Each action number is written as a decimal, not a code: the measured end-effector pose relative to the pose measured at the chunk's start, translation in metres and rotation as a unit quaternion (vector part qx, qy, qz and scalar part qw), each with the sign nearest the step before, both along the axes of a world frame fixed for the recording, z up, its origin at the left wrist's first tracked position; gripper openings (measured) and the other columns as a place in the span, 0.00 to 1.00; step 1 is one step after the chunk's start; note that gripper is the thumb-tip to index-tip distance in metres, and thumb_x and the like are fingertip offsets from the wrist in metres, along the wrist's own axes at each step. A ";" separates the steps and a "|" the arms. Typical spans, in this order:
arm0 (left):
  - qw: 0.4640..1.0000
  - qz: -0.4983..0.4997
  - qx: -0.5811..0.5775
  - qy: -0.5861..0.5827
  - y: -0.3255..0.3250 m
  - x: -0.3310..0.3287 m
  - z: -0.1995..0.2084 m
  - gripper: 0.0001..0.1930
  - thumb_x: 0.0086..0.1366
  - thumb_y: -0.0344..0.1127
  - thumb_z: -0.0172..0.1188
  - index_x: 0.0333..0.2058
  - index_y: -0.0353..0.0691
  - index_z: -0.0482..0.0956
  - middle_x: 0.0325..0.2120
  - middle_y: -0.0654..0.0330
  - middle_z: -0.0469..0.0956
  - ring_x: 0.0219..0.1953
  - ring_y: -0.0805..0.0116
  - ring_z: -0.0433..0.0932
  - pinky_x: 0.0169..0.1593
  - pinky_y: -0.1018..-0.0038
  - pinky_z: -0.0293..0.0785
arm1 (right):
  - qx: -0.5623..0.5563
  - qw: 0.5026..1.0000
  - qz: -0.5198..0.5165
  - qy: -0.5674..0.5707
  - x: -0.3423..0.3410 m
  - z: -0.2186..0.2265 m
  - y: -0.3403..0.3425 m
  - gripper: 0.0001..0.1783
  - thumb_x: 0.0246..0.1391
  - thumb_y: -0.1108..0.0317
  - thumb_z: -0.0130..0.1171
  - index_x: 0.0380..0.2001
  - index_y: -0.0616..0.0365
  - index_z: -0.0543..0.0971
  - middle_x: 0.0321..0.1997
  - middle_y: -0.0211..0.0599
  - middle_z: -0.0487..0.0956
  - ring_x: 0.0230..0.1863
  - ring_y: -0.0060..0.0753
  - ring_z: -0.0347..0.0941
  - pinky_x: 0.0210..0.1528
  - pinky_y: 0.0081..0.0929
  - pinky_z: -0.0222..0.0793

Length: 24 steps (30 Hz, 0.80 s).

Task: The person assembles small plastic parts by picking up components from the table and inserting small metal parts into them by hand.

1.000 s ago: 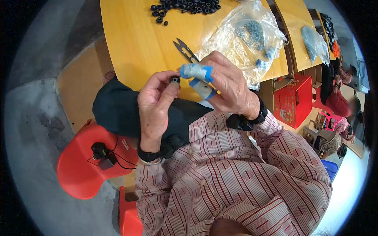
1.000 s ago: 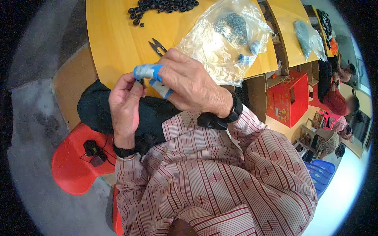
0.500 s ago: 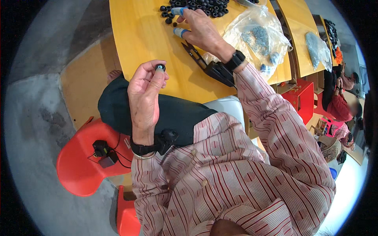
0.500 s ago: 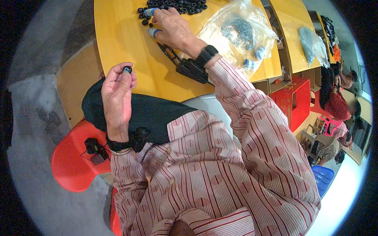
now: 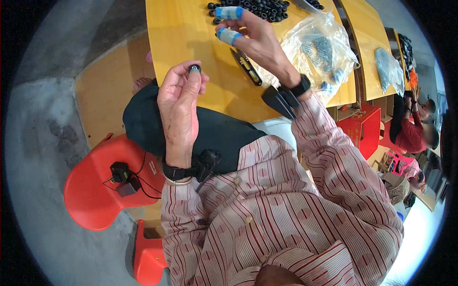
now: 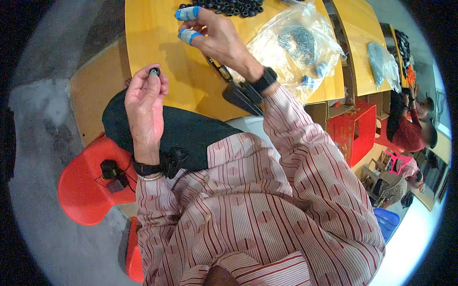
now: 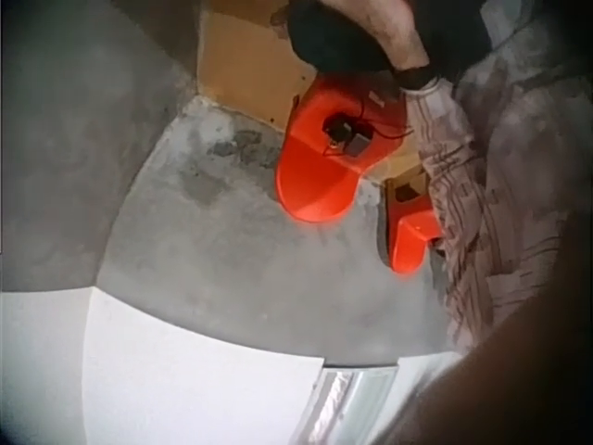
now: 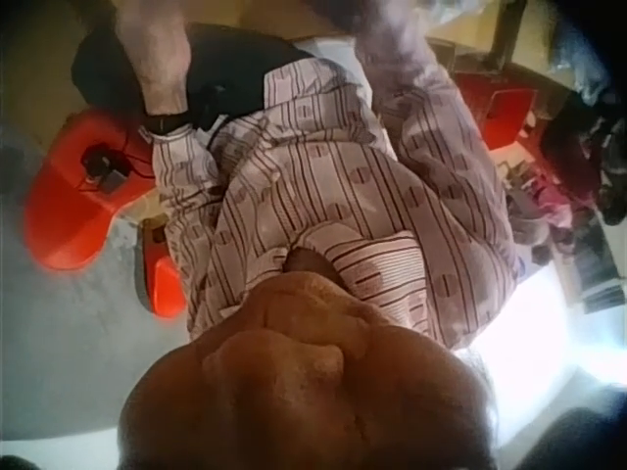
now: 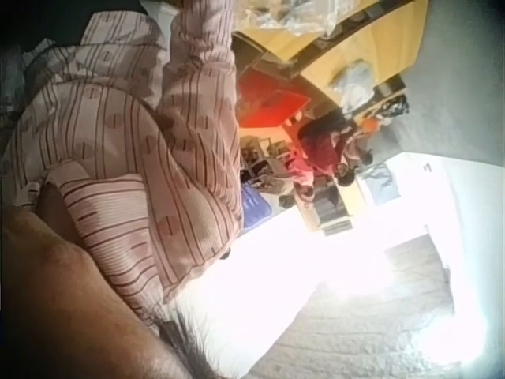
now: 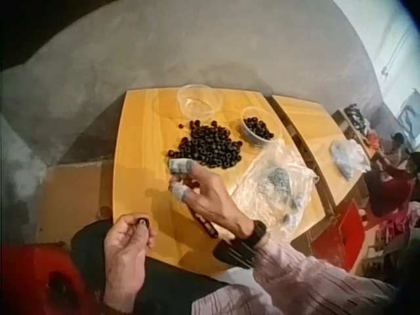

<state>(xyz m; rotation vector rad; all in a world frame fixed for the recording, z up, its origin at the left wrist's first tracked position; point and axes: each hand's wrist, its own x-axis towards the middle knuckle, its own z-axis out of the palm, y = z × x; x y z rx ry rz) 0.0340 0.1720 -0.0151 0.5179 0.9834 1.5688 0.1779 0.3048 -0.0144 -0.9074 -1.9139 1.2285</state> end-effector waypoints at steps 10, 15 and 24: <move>0.997 0.065 0.030 0.013 -0.003 0.001 0.002 0.10 0.62 0.29 0.53 0.42 0.34 0.71 0.32 0.62 0.75 0.31 0.78 0.71 0.37 0.83 0.66 | -0.189 0.954 0.060 0.223 -0.014 0.015 -0.070 0.21 0.49 0.75 0.58 0.49 0.60 0.71 0.39 0.33 0.77 0.44 0.23 0.72 0.50 0.22 0.67; 0.998 0.041 0.039 0.014 -0.006 -0.001 -0.001 0.11 0.62 0.28 0.53 0.44 0.35 0.70 0.35 0.62 0.72 0.36 0.75 0.70 0.43 0.78 0.66 | -0.151 0.962 0.046 0.222 -0.019 0.007 -0.076 0.21 0.49 0.74 0.59 0.48 0.58 0.71 0.38 0.32 0.77 0.41 0.21 0.72 0.45 0.20 0.68; 0.997 0.066 0.038 0.005 -0.004 0.003 0.003 0.11 0.59 0.24 0.55 0.42 0.32 0.71 0.29 0.64 0.71 0.31 0.78 0.70 0.38 0.82 0.68 | 0.140 0.990 -0.011 0.019 -0.011 0.010 -0.076 0.18 0.44 0.78 0.61 0.42 0.59 0.75 0.44 0.34 0.76 0.37 0.26 0.71 0.41 0.22 0.68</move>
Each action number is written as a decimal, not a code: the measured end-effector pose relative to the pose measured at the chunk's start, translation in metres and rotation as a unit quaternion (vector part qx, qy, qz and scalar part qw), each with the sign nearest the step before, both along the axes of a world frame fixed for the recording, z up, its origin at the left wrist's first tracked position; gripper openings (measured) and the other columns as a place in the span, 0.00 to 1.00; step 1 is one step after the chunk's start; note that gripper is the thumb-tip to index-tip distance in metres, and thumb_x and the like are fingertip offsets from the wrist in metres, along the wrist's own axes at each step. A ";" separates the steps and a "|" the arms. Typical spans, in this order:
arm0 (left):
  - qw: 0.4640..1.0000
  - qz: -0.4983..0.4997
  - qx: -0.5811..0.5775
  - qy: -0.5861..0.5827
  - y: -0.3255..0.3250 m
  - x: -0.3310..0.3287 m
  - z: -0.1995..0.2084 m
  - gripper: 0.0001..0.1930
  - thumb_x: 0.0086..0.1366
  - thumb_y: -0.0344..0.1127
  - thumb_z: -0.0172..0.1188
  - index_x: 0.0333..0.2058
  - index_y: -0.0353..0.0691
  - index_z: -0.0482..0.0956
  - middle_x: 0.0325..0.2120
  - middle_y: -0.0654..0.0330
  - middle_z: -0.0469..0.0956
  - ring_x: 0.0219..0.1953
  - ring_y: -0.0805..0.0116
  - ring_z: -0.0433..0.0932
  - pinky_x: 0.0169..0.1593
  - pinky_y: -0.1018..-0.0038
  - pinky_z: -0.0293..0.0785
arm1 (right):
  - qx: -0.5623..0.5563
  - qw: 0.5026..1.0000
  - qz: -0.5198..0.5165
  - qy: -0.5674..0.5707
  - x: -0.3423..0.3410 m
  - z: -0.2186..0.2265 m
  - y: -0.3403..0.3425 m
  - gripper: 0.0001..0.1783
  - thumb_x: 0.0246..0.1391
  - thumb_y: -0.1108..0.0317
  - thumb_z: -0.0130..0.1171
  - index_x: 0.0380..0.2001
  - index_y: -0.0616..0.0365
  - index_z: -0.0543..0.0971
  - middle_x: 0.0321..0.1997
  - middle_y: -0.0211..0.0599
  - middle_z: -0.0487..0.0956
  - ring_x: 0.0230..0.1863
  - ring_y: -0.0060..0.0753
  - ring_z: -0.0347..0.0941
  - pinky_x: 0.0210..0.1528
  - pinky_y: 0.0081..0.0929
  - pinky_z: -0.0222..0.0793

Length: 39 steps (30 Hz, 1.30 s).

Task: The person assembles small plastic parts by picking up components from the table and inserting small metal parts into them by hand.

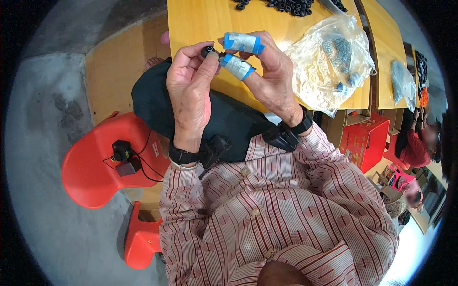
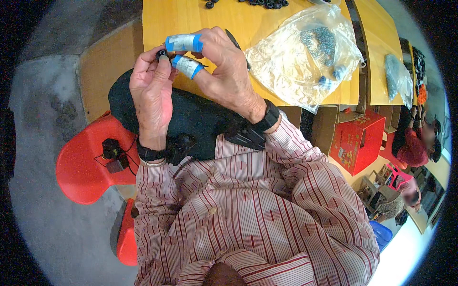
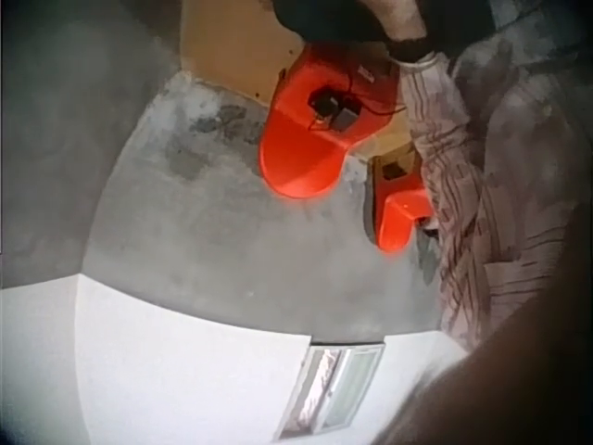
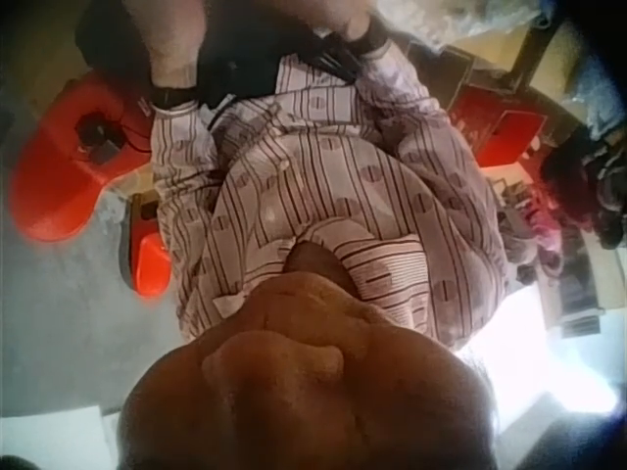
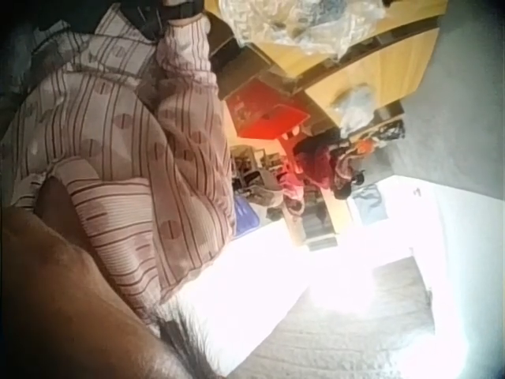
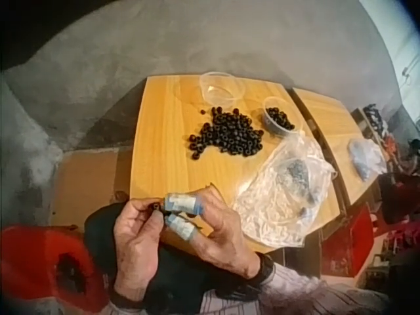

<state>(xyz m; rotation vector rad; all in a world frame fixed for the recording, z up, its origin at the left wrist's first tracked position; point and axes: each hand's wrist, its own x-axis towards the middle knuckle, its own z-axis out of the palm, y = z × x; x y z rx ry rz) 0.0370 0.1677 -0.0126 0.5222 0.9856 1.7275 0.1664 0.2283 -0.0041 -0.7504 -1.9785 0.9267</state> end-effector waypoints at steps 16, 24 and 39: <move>0.999 -0.018 -0.007 -0.030 -0.001 -0.002 -0.001 0.11 0.60 0.26 0.55 0.42 0.32 0.71 0.32 0.61 0.73 0.32 0.76 0.71 0.40 0.81 0.68 | -0.010 0.999 0.002 0.040 0.003 -0.001 -0.005 0.19 0.44 0.75 0.58 0.44 0.57 0.75 0.36 0.34 0.78 0.32 0.33 0.71 0.36 0.26 0.66; 0.998 -0.056 0.017 -0.032 -0.001 -0.005 -0.001 0.10 0.60 0.26 0.55 0.41 0.31 0.71 0.34 0.56 0.75 0.36 0.70 0.76 0.40 0.79 0.70 | -0.117 0.988 0.017 0.095 0.004 -0.003 -0.006 0.21 0.45 0.73 0.60 0.46 0.56 0.74 0.36 0.32 0.78 0.32 0.27 0.71 0.38 0.23 0.67; 0.995 -0.054 0.029 -0.074 -0.002 -0.006 -0.003 0.10 0.58 0.24 0.56 0.39 0.31 0.71 0.35 0.57 0.75 0.36 0.73 0.74 0.42 0.77 0.70 | 0.149 0.988 0.043 0.011 0.007 0.000 0.004 0.20 0.39 0.69 0.64 0.40 0.56 0.76 0.29 0.34 0.75 0.30 0.38 0.67 0.34 0.30 0.62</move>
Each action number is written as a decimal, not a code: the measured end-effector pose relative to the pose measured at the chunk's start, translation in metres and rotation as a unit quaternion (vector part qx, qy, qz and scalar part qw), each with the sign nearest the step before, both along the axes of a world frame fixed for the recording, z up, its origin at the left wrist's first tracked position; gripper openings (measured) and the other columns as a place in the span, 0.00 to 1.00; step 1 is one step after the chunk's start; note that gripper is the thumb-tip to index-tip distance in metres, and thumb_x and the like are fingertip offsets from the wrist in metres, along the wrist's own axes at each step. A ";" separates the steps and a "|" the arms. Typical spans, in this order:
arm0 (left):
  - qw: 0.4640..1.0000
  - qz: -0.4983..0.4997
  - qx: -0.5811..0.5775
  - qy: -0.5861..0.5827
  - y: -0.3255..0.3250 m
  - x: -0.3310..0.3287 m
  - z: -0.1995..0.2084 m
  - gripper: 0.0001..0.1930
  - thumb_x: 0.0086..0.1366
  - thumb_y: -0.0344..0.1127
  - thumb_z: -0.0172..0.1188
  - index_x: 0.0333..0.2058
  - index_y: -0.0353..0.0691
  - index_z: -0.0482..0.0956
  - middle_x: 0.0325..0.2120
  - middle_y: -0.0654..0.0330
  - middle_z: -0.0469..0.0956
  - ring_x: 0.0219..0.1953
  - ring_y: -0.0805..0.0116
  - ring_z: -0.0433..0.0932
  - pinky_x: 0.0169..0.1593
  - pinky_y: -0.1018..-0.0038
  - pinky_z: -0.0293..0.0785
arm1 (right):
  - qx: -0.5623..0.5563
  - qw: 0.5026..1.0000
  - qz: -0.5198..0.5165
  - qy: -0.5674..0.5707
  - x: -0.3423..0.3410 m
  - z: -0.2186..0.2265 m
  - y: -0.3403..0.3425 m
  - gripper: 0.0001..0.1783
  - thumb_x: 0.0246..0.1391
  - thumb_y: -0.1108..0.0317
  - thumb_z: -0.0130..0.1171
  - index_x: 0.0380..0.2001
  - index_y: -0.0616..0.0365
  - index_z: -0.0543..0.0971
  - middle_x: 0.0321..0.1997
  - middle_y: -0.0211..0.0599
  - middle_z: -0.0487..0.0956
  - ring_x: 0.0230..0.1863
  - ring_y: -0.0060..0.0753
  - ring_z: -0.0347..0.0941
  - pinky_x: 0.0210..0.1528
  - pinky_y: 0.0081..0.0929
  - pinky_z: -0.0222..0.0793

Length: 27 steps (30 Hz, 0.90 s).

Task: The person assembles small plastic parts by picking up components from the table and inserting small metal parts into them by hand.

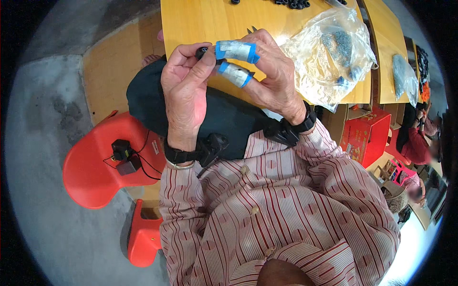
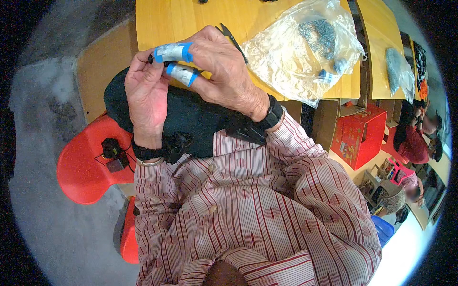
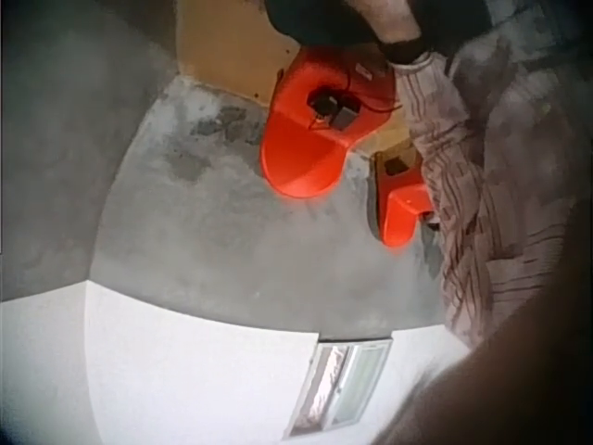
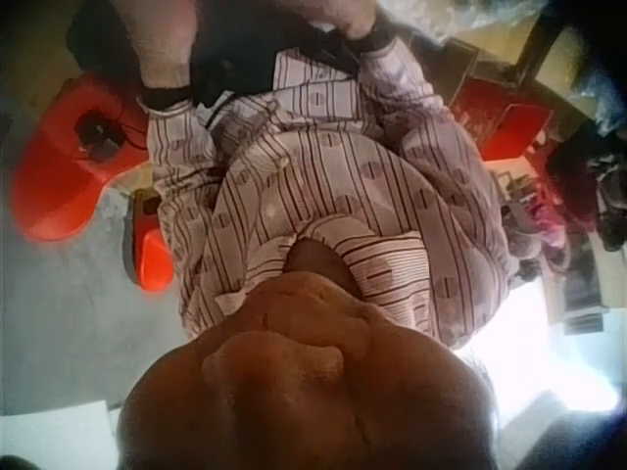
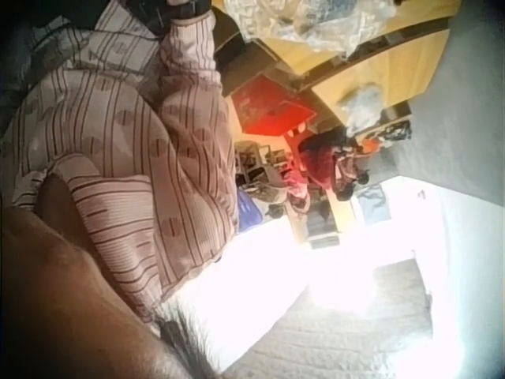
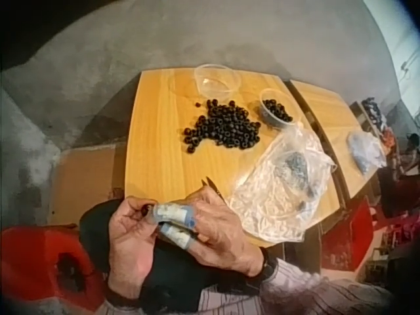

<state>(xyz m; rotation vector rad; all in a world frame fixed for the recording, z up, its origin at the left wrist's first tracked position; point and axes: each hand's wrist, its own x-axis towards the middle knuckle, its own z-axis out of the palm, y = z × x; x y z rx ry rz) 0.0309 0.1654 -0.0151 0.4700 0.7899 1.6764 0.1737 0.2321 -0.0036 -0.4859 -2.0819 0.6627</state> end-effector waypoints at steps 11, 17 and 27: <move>1.000 -0.006 -0.013 0.020 0.000 -0.001 0.000 0.11 0.59 0.24 0.55 0.41 0.31 0.71 0.34 0.58 0.74 0.35 0.74 0.73 0.41 0.80 0.69 | -0.176 0.984 -0.029 0.026 0.003 0.001 -0.006 0.19 0.42 0.69 0.64 0.41 0.55 0.76 0.32 0.31 0.76 0.34 0.35 0.68 0.38 0.27 0.64; 0.999 -0.034 0.008 0.024 -0.002 0.000 -0.002 0.11 0.61 0.26 0.53 0.43 0.35 0.71 0.38 0.58 0.74 0.40 0.71 0.73 0.45 0.76 0.68 | -0.009 0.999 -0.034 -0.039 0.004 0.002 -0.002 0.21 0.41 0.75 0.64 0.42 0.58 0.76 0.35 0.31 0.78 0.32 0.29 0.70 0.34 0.22 0.68; 0.999 -0.035 -0.011 0.019 -0.003 0.001 -0.001 0.12 0.58 0.24 0.56 0.42 0.31 0.72 0.35 0.59 0.74 0.36 0.76 0.72 0.45 0.81 0.68 | -0.167 0.985 -0.023 0.025 0.004 0.007 -0.008 0.19 0.43 0.71 0.63 0.43 0.56 0.76 0.32 0.31 0.77 0.31 0.28 0.70 0.36 0.23 0.67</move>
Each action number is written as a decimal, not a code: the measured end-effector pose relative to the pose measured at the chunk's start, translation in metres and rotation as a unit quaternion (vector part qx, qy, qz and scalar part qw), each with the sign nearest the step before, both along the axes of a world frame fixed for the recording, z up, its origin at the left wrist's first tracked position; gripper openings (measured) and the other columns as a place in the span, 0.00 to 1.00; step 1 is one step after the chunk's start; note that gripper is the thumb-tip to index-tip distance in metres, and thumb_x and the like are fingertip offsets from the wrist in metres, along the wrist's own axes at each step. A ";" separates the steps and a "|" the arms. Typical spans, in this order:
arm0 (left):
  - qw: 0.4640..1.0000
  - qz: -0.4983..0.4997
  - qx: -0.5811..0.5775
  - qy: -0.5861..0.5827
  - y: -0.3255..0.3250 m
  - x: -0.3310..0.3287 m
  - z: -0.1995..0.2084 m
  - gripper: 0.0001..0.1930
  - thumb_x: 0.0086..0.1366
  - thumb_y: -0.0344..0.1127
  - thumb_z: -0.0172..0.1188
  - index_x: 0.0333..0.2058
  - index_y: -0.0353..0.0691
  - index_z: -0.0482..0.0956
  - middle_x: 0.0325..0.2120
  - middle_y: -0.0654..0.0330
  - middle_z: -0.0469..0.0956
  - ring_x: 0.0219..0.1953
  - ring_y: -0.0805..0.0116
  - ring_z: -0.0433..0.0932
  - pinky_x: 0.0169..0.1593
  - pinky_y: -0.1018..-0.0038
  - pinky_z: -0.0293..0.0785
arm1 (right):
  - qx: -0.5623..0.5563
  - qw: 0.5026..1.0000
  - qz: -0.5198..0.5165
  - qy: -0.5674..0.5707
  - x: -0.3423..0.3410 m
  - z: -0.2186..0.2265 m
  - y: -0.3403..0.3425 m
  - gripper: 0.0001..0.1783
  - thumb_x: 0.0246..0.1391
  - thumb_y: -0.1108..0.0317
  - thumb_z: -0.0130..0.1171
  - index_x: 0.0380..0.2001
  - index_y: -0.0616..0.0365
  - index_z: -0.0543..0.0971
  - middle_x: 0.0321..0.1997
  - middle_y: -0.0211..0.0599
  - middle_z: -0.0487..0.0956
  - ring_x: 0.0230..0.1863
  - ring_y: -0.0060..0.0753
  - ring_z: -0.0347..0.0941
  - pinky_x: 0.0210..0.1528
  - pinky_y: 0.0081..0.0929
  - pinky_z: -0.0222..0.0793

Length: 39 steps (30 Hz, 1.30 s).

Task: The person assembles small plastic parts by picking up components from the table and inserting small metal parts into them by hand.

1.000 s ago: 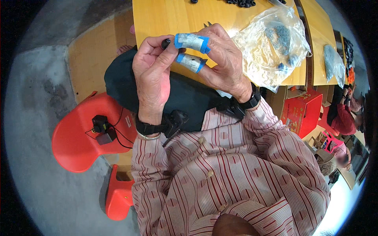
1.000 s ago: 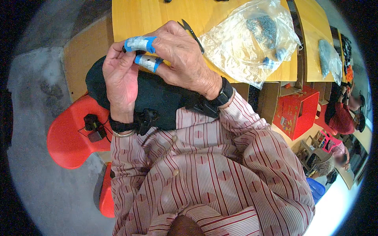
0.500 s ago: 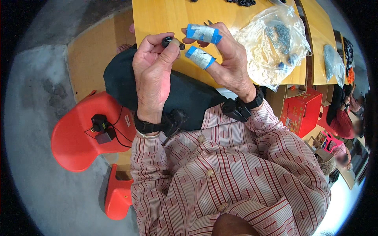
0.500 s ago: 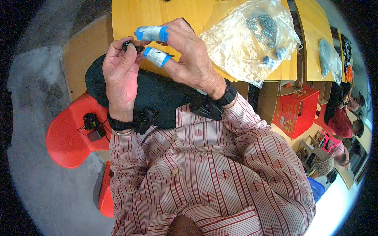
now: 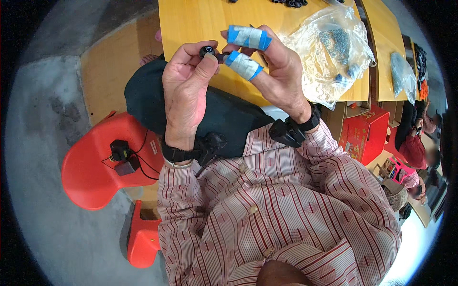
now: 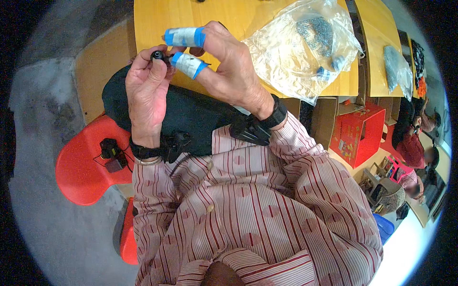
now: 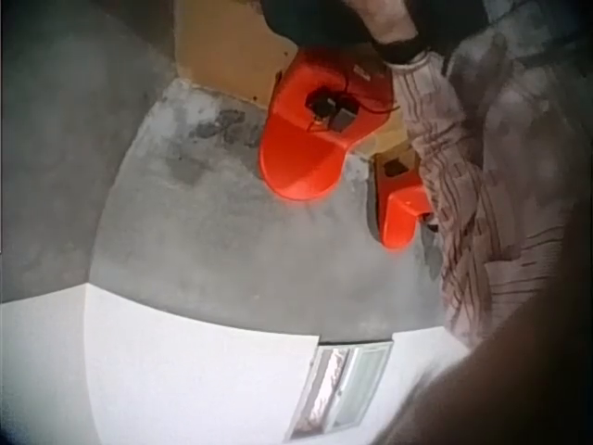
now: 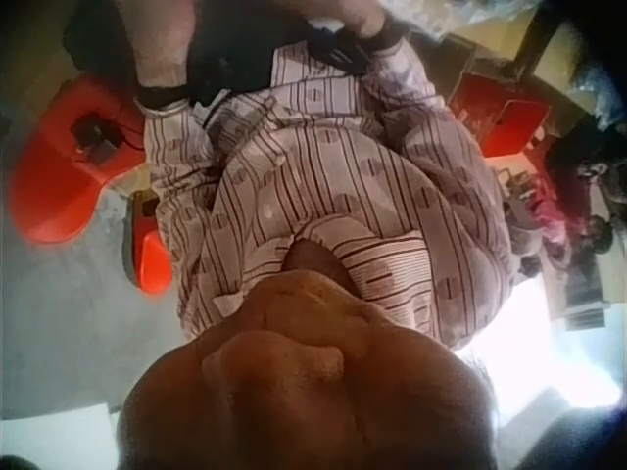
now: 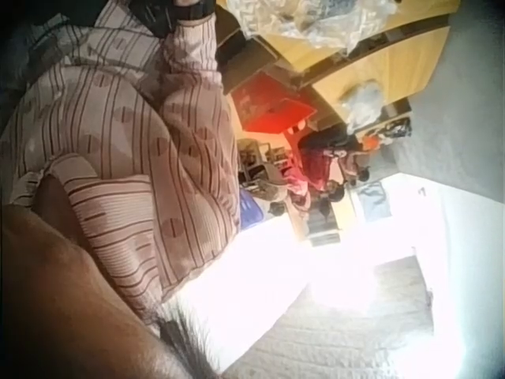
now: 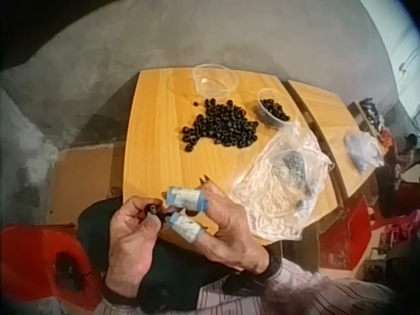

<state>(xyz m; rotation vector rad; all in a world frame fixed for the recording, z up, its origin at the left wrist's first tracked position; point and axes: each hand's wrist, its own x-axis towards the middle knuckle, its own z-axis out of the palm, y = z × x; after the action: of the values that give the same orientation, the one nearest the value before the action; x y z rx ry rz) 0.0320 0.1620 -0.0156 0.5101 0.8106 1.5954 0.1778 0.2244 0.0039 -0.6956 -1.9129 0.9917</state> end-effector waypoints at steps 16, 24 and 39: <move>0.995 -0.019 -0.023 0.091 0.000 0.005 0.005 0.12 0.56 0.20 0.56 0.41 0.30 0.74 0.31 0.64 0.72 0.32 0.81 0.68 0.40 0.87 0.64 | -0.250 0.963 0.037 0.097 0.013 -0.001 0.007 0.20 0.50 0.70 0.60 0.48 0.58 0.73 0.39 0.30 0.77 0.40 0.19 0.72 0.46 0.20 0.68; 0.992 -0.021 -0.009 0.127 0.001 0.006 0.003 0.12 0.55 0.20 0.57 0.40 0.30 0.74 0.31 0.64 0.73 0.32 0.80 0.70 0.39 0.87 0.66 | -0.091 0.996 0.014 0.002 0.017 -0.001 0.013 0.18 0.48 0.71 0.61 0.45 0.57 0.75 0.33 0.32 0.77 0.32 0.21 0.72 0.35 0.19 0.69; 0.973 -0.005 -0.009 0.229 0.002 0.011 0.002 0.10 0.56 0.20 0.57 0.39 0.30 0.74 0.28 0.65 0.73 0.30 0.82 0.69 0.37 0.87 0.67 | 0.034 0.989 0.009 -0.143 0.023 0.014 0.015 0.19 0.47 0.72 0.61 0.45 0.56 0.75 0.32 0.32 0.78 0.34 0.23 0.74 0.38 0.20 0.69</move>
<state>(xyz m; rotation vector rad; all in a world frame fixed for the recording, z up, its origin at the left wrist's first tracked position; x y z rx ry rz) 0.0433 0.1643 -0.0139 0.8868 1.1627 1.4763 0.2004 0.2391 0.0178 -0.8168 -2.1942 0.8699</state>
